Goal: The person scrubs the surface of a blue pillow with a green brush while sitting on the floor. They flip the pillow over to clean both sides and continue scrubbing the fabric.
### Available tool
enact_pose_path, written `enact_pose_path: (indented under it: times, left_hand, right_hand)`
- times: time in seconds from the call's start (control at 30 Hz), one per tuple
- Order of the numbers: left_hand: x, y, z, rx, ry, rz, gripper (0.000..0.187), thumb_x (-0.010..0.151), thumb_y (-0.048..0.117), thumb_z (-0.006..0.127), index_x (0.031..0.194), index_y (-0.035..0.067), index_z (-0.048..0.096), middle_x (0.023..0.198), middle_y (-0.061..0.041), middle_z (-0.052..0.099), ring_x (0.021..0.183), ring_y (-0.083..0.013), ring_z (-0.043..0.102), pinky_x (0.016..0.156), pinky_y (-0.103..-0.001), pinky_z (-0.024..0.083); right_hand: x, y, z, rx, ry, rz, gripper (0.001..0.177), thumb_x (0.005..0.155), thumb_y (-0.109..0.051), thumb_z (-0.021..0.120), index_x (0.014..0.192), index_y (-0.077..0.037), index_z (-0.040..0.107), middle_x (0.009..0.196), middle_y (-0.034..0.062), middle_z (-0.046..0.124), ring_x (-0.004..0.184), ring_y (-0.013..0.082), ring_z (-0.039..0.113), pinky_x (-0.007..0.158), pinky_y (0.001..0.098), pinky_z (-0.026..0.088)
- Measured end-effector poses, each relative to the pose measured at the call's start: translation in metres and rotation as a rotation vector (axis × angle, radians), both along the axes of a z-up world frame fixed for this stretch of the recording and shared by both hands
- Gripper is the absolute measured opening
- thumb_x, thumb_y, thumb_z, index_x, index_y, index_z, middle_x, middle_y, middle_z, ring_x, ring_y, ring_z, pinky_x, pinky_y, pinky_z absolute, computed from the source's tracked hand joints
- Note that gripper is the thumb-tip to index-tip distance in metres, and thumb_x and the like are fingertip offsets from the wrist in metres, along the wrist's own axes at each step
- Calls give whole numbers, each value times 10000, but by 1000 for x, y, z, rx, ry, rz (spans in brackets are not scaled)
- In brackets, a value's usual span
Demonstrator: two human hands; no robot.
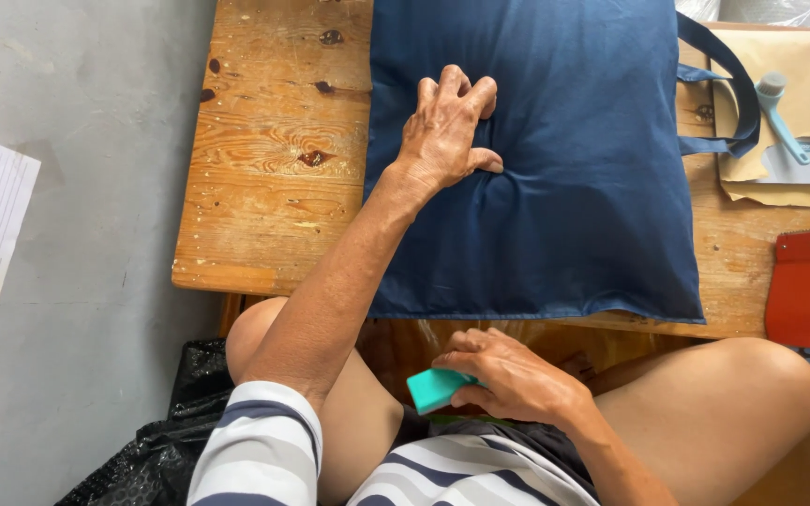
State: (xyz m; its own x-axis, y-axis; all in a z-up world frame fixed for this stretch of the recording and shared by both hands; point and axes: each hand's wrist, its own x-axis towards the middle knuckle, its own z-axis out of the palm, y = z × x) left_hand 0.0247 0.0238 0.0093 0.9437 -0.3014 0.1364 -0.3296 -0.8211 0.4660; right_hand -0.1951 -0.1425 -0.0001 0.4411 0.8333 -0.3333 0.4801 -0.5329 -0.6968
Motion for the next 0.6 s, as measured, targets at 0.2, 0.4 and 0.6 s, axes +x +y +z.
enact_pose_path:
  times: [0.2,0.4,0.6]
  left_hand:
    - [-2,1,0,-16,-22,-18,748,581,474,1066,1019,239,508,1140,-36,415,1000,-291,446,686,-430,602]
    - [-4,1,-5,-17,-57,-8,762,547,486,1071,1004,229,517,1115,-40,414,980,-291,441,652,-440,589]
    - [-8,1,-3,3,-108,-5,774,525,494,1077,1003,228,529,1104,-34,428,965,-274,450,609,-417,597]
  right_hand:
    - [56,-26,36,413,-854,-516,382,935,-171,773,1258,-15,642,1231,185,658,1122,361,627,970,474,428]
    - [83,-40,-16,318,-1179,-574,210,1001,-240,711,1110,-62,686,1115,102,661,992,311,636,909,463,388]
    - [51,-56,-45,107,-871,-570,427,745,-151,821,1150,-125,688,1113,52,668,928,292,613,817,459,405]
